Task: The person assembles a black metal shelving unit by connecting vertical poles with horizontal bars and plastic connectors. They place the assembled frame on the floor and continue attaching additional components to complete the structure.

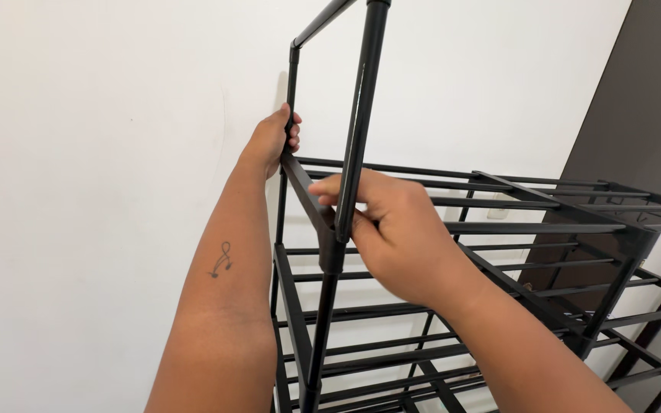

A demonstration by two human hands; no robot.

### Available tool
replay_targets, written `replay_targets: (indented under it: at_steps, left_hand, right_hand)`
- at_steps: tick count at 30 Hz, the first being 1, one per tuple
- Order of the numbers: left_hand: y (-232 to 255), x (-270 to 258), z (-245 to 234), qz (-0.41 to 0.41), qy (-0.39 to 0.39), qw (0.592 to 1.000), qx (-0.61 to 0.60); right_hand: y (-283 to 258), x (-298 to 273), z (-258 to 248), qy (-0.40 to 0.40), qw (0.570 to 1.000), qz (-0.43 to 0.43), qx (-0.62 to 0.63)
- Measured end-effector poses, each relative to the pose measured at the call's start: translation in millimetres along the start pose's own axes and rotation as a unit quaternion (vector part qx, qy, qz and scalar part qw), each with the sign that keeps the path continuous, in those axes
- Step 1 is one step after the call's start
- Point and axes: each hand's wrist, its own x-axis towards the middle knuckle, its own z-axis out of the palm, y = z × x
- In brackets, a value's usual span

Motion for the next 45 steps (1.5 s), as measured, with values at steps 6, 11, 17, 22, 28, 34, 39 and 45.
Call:
replay_targets:
  at_steps: [6,11,17,22,28,34,39,45]
  left_hand:
    - [-7.6,-2.0,11.1,0.054,0.056,0.995,0.065]
    - [-2.6,-7.4,17.0,0.073,0.092,0.990,0.079]
    - [-3.9,-7.5,18.9,0.095,0.135,0.978,0.130]
    - [-24.8,3.2,15.9,0.082,0.172,0.978,0.083]
    - [-55.5,-15.1,8.9,-0.081,0.150,0.985,-0.015]
    - [-39.2,-63.0,12.1,-0.042,0.125,0.991,0.018]
    - [-24.9,-87.6,25.3,-0.090,0.144,0.985,0.023]
    - [-24.7,-72.7,22.2,-0.028,0.118,0.992,0.037]
  right_hand:
    - [-14.4,1.4,6.8,-0.013,0.985,0.090,-0.145]
    - [-24.5,5.4,8.3,-0.024,0.981,0.139,-0.136]
    - [-28.1,3.6,-4.9,-0.055,0.979,0.159,-0.113]
    - [-23.4,6.0,-18.3,-0.085,0.979,0.154,-0.106]
    - [-14.8,24.4,-16.6,-0.109,0.961,0.223,-0.125]
    - [4.0,58.5,-24.0,-0.079,0.967,0.168,-0.173]
    - [38.3,100.0,-33.6,-0.075,0.965,0.137,-0.209]
    - [80.3,149.2,-26.5,-0.076,0.968,0.141,-0.195]
